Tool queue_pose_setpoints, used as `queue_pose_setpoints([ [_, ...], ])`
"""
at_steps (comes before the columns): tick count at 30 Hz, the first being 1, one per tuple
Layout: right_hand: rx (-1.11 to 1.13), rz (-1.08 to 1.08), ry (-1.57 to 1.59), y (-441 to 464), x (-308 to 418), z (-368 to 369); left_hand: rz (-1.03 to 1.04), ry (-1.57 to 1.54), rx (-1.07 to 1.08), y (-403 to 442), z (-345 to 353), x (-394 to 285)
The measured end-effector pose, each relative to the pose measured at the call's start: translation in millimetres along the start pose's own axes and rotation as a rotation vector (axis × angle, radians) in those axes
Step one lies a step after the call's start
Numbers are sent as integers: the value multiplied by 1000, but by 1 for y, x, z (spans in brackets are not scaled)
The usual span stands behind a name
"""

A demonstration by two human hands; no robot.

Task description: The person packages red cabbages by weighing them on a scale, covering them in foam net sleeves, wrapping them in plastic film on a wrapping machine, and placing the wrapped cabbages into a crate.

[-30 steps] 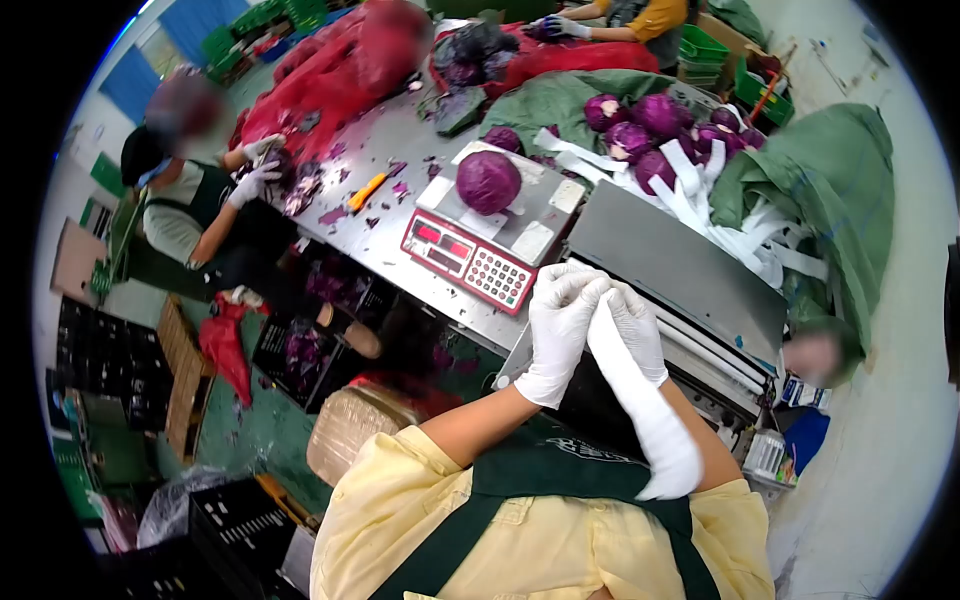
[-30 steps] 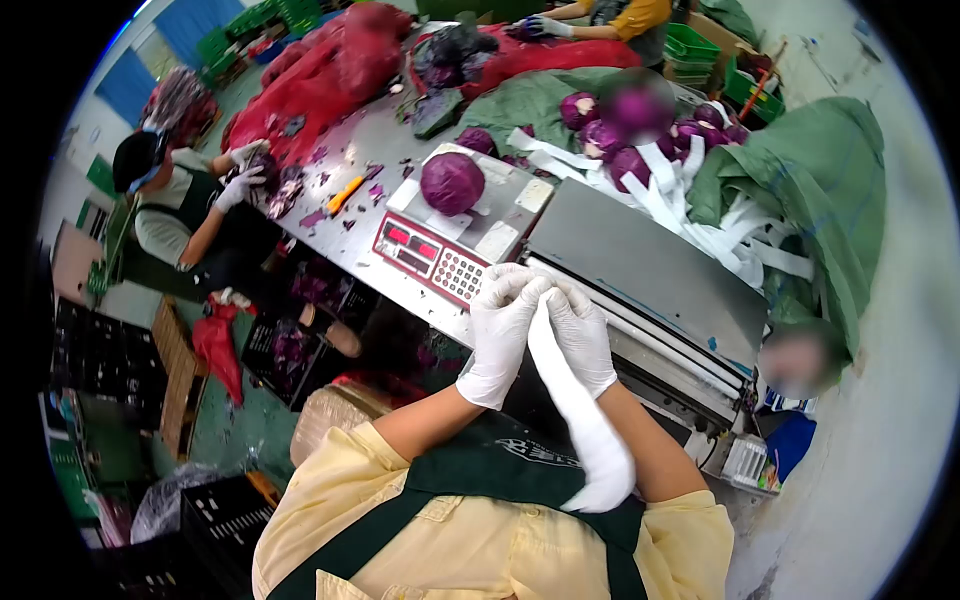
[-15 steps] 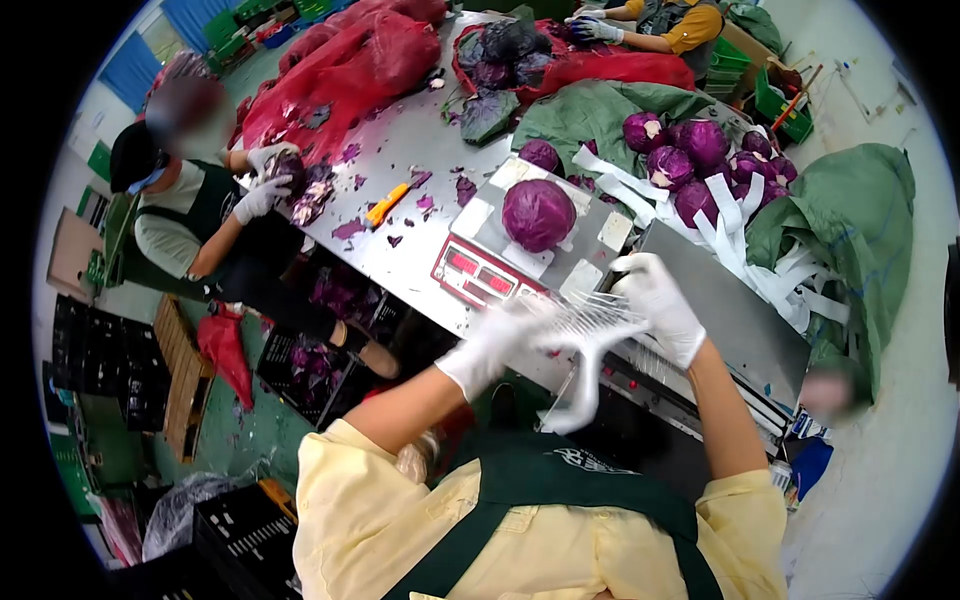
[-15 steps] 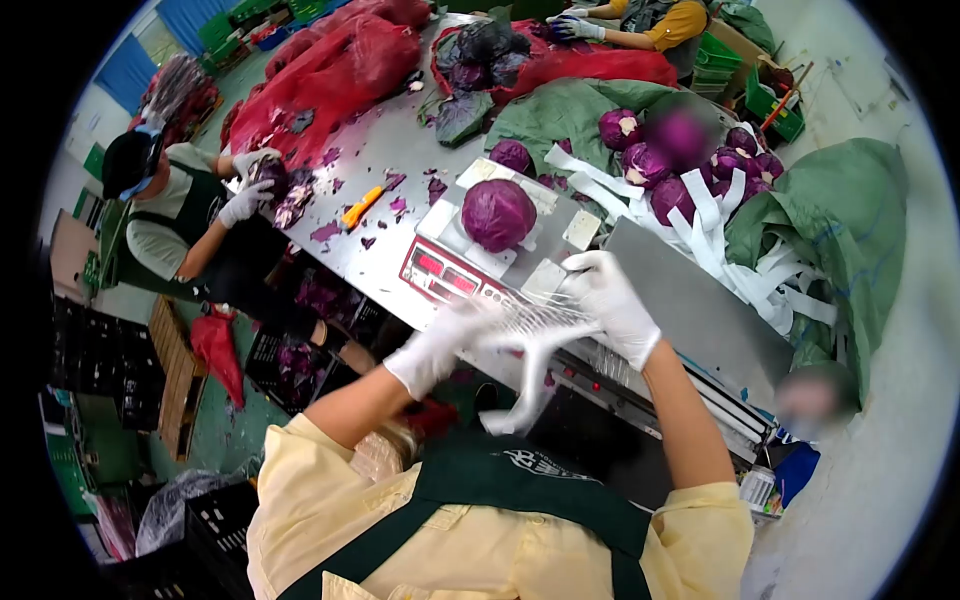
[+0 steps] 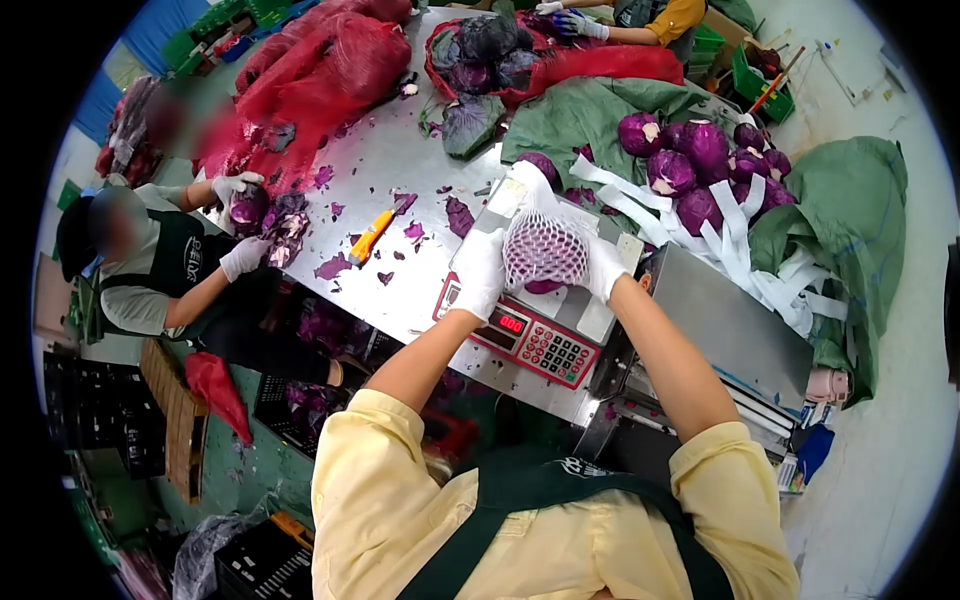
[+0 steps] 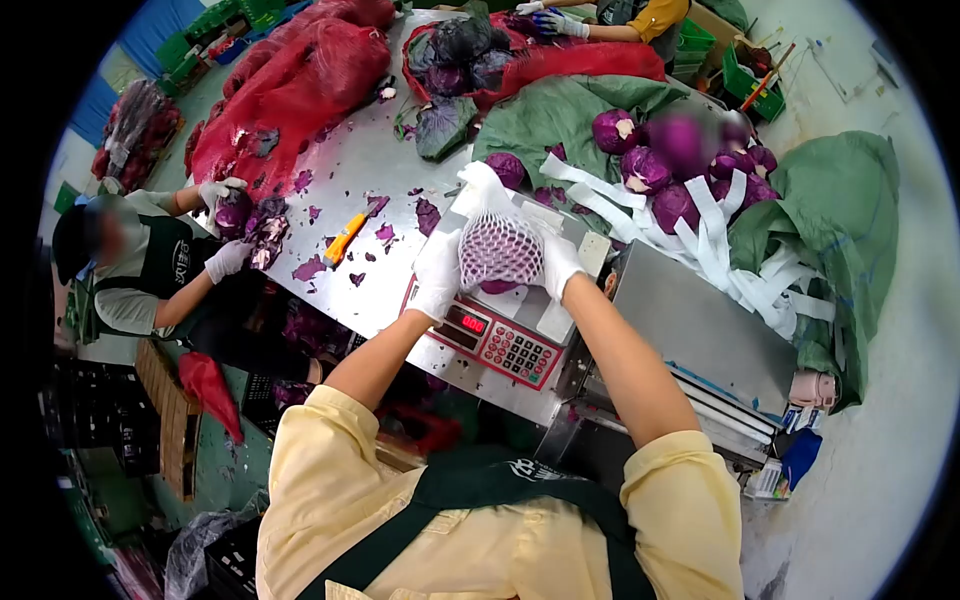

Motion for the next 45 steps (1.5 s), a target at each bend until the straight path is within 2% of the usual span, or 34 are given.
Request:
queue_pose_setpoints([
  [2, -45, -162, -51, -53, 1, 0, -58, -316, -151, -23, -20, -13],
  [3, -43, -259, -40, -69, -5, -5, -194, -645, -40, -37, -15, -10],
  [5, 33, -223, -12, -130, 13, 0, -593, -1609, 328, -47, -23, -26],
  [7, 113, -367, -139, -154, 6, -10, -1064, -2151, 642, -74, -55, -57],
  [8, 137, -378, -190, -170, 6, -19, -1012, -2191, 688, -84, -84, -77],
  [9, 165, -417, -226, -199, 17, -19, -381, -1512, 743, -95, -78, -70],
  [10, 210, -286, -130, -222, 22, -25, 115, -780, 588, -105, -73, -64],
  [11, 253, -155, -34, -240, 22, -37, -279, -1234, 697, -120, -94, -72],
  [13, 701, 115, 113, -265, 17, -65, -1163, -2076, 793, -147, -124, -91],
  [14, 852, 249, -115, -272, 14, -87, -1219, -2069, 751, -158, -122, -98],
  [15, 837, 53, -544, -291, 15, -88, -1266, -2063, 712, -166, -118, -106],
  [16, 919, 103, -537, -309, 23, -92, -1070, -2115, 866, -179, -110, -109],
  [17, 967, -33, -545, -316, 30, -95, -999, -2117, 905, -190, -111, -121],
  [18, 1003, -172, -550, -322, 37, -99, -1068, -2065, 819, -197, -119, -143],
  [19, 919, -215, -428, -320, 40, -111, -1126, -2002, 747, -201, -126, -165],
  [20, 840, -267, -311, -318, 42, -123, -1069, -2069, 669, -211, -124, -180],
  [21, 691, -29, -66, -313, 36, -146, -985, -2068, 686, -217, -142, -202],
  [22, 586, -41, -129, -309, 24, -167, -887, -2250, 749, -224, -141, -212],
  [24, 381, -67, -251, -320, 6, -199, -951, -2353, 596, -236, -142, -242],
  [25, 279, -86, -311, -337, 0, -206, -902, -2376, 628, -242, -138, -250],
  [26, 290, 110, -59, -358, -1, -212, -867, -2344, 563, -246, -135, -261],
  [27, 473, 310, 200, -369, -3, -222, -830, -2313, 500, -248, -135, -275],
  [28, 399, 331, 255, -379, -6, -233, -813, -2379, 610, -250, -136, -294],
  [29, 326, 353, 310, -386, -6, -242, -873, -2301, 608, -252, -127, -300],
  [31, 341, 300, 259, -386, 7, -263, -822, -2303, 568, -249, -118, -311],
  [35, 322, 118, 360, -377, 49, -289, -352, -1804, -217, -224, -140, -338],
  [36, 333, 83, 385, -367, 60, -297, -234, -1617, -239, -217, -137, -349],
  [38, 340, 48, 403, -341, 80, -312, -187, -1444, 80, -198, -115, -384],
  [39, 266, -79, 348, -333, 93, -314, -185, -1385, 248, -182, -95, -404],
  [41, 228, -117, 373, -281, 100, -331, -11, -1309, 360, -155, -52, -434],
  [42, 69, -222, 371, -276, 111, -328, 3, -1310, 377, -139, -36, -443],
  [43, 21, -144, 392, -267, 121, -334, -193, -1388, 453, -124, -18, -451],
  [44, -36, -217, 366, -247, 127, -346, -394, -1454, 530, -112, -1, -458],
  [45, -93, -289, 340, -223, 129, -359, -389, -1462, 543, -99, 13, -466],
])
Point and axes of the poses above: each hand's wrist, its own y-axis towards the middle knuckle, its own z-axis out of the palm, x = y × z, the point moved 2 cm from there along y, towards the middle knuckle, and after that the axes turned 7 degrees about -x, right-handed, at the moved point
